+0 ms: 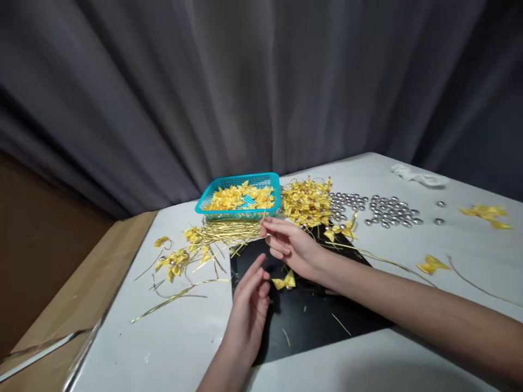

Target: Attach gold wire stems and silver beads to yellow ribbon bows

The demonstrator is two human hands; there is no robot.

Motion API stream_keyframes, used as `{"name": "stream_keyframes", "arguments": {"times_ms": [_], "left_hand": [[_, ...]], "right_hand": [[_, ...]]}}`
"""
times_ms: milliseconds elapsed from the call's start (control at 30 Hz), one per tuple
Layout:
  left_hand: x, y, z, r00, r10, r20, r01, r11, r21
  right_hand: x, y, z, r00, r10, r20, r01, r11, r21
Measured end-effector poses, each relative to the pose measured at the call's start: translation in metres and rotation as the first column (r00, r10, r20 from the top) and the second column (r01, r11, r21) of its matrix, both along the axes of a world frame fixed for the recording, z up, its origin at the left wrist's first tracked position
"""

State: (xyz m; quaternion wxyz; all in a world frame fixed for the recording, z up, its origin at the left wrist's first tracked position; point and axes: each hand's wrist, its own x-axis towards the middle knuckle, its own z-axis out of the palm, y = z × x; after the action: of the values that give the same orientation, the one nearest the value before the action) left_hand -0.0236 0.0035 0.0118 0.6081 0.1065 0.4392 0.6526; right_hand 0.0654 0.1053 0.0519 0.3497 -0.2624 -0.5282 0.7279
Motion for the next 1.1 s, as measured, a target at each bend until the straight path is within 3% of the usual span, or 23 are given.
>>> {"name": "stream_keyframes", "arguments": {"times_ms": [100, 233, 367, 467, 633, 833, 933, 1100], "left_hand": [[0.002, -0.001, 0.001, 0.995, -0.021, 0.093, 0.017, 0.999, 0.038], [0.007, 0.0, 0.0, 0.999, 0.024, 0.048, -0.023, 1.0, -0.01], [0.009, -0.001, -0.001, 0.996, 0.084, -0.044, -0.087, 0.994, -0.068], [0.009, -0.001, -0.001, 0.994, 0.068, -0.089, -0.076, 0.993, -0.088], [0.007, 0.0, -0.002, 0.992, 0.061, -0.114, -0.073, 0.992, -0.107], [0.004, 0.001, -0.003, 0.99, 0.046, -0.13, -0.055, 0.996, -0.07], [0.003, 0.001, -0.001, 0.993, 0.0, -0.114, -0.007, 0.998, -0.059], [0.003, 0.003, 0.0, 0.994, -0.007, -0.112, -0.001, 0.998, -0.068]], "right_hand": [[0.026, -0.017, -0.012, 0.994, -0.025, -0.102, 0.001, 0.973, -0.233], [0.043, -0.034, -0.027, 0.967, -0.078, -0.242, -0.073, 0.826, -0.559], [0.05, -0.045, -0.037, 0.956, -0.071, -0.283, -0.139, 0.743, -0.655], [0.05, -0.049, -0.042, 0.966, -0.06, -0.253, -0.133, 0.72, -0.681], [0.048, -0.051, -0.046, 0.978, -0.059, -0.202, -0.099, 0.719, -0.688], [0.054, -0.037, -0.044, 0.972, -0.183, -0.15, 0.057, 0.797, -0.601], [0.06, -0.028, -0.041, 0.977, -0.162, -0.141, 0.05, 0.81, -0.585], [0.063, -0.022, -0.041, 0.994, -0.107, -0.039, 0.086, 0.932, -0.353]]}}
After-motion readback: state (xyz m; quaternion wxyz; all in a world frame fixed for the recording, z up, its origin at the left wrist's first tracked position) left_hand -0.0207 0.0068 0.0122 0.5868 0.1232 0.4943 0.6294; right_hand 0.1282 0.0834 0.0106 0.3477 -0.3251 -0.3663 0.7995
